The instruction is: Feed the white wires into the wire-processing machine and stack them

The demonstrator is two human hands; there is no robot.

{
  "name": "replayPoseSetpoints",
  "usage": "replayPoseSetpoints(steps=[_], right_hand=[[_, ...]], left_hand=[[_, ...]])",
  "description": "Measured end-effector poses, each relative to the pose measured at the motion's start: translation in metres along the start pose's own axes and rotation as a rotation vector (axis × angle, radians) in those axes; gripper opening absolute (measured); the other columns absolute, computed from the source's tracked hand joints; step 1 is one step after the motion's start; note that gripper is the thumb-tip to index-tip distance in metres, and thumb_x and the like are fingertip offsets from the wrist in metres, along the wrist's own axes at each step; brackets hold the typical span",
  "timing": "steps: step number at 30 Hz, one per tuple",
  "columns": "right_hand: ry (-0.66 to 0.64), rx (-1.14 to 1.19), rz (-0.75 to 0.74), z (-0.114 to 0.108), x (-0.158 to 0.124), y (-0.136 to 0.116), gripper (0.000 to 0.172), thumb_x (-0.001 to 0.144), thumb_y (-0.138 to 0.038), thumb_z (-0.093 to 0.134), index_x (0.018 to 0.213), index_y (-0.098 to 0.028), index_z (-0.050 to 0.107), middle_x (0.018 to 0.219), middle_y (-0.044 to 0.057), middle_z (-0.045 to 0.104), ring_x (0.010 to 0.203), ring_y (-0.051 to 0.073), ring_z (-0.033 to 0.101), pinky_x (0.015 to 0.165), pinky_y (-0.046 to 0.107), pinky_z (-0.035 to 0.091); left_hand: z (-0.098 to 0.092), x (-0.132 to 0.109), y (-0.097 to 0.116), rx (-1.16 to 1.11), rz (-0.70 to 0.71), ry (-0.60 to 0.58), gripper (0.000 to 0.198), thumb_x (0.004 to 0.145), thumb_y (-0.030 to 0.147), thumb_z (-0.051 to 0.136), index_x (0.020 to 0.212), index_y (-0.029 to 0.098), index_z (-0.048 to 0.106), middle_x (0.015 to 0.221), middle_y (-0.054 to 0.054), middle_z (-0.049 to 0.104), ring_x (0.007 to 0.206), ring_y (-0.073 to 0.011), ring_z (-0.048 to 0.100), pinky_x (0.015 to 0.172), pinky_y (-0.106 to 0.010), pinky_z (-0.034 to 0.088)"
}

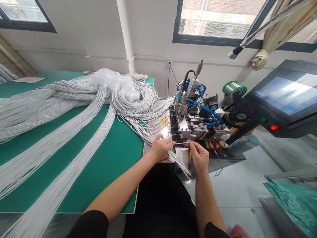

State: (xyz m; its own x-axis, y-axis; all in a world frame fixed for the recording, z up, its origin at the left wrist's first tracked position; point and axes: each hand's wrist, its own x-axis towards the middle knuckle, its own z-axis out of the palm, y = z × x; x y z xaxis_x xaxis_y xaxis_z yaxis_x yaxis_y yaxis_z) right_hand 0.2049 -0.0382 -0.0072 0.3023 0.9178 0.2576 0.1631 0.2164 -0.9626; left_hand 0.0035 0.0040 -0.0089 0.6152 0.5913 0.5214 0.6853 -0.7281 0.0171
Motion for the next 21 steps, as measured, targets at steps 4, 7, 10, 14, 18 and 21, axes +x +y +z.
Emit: replayPoseSetpoints(steps=[4,7,10,14,18,21], right_hand=[[-0.065,0.084,0.071,-0.001,0.003,-0.003,0.034,0.081,-0.047,0.063,0.093,-0.016,0.072,0.076,0.006,0.069,0.045,0.008,0.041,0.04,0.024,0.032],[-0.136,0.155,0.111,-0.003,0.006,-0.004,0.033,0.08,-0.046,0.063,0.092,-0.016,0.072,0.077,0.006,0.068,0.043,0.007,0.034,0.039,0.024,0.026],[-0.155,0.186,0.135,-0.004,0.008,-0.001,0.032,0.079,-0.045,0.064,0.091,-0.017,0.072,0.075,0.005,0.067,0.043,0.007,0.032,0.039,0.024,0.024],[-0.149,0.153,0.181,-0.007,0.011,0.006,0.031,0.077,-0.045,0.066,0.088,-0.017,0.071,0.072,0.004,0.066,0.044,0.007,0.035,0.041,0.023,0.027],[-0.13,-0.052,0.14,-0.009,0.017,0.01,0.031,0.074,-0.045,0.067,0.085,-0.016,0.068,0.077,0.006,0.067,0.059,0.014,0.053,0.055,0.025,0.04],[-0.129,-0.267,0.071,-0.01,0.02,0.008,0.031,0.076,-0.046,0.064,0.08,-0.016,0.066,0.074,0.005,0.066,0.062,0.016,0.054,0.061,0.027,0.043]], left_hand=[[0.001,0.0,0.0,-0.011,-0.007,-0.003,0.037,0.076,0.005,0.044,0.105,0.022,0.06,0.084,-0.002,0.068,0.073,-0.0154,0.061,0.088,-0.037,0.03],[0.0,0.0,0.0,-0.005,-0.005,0.0,0.038,0.074,0.004,0.045,0.104,0.022,0.06,0.083,-0.002,0.067,0.073,-0.0152,0.06,0.089,-0.037,0.03],[-0.002,0.001,0.001,0.002,0.007,-0.004,0.044,0.069,0.002,0.046,0.105,0.022,0.06,0.081,-0.002,0.067,0.074,-0.0157,0.06,0.088,-0.037,0.029],[-0.009,0.003,0.003,0.007,0.013,-0.016,0.059,0.066,0.0,0.045,0.119,0.024,0.056,0.08,-0.001,0.066,0.074,-0.0154,0.059,0.088,-0.036,0.028],[-0.012,0.003,0.004,0.011,0.009,-0.036,0.06,0.066,0.001,0.046,0.119,0.025,0.056,0.079,0.0,0.064,0.072,-0.0153,0.058,0.089,-0.038,0.027],[-0.009,0.003,0.004,0.016,-0.005,-0.044,0.057,0.065,0.003,0.047,0.117,0.024,0.058,0.079,-0.001,0.064,0.073,-0.0161,0.058,0.09,-0.039,0.026]])
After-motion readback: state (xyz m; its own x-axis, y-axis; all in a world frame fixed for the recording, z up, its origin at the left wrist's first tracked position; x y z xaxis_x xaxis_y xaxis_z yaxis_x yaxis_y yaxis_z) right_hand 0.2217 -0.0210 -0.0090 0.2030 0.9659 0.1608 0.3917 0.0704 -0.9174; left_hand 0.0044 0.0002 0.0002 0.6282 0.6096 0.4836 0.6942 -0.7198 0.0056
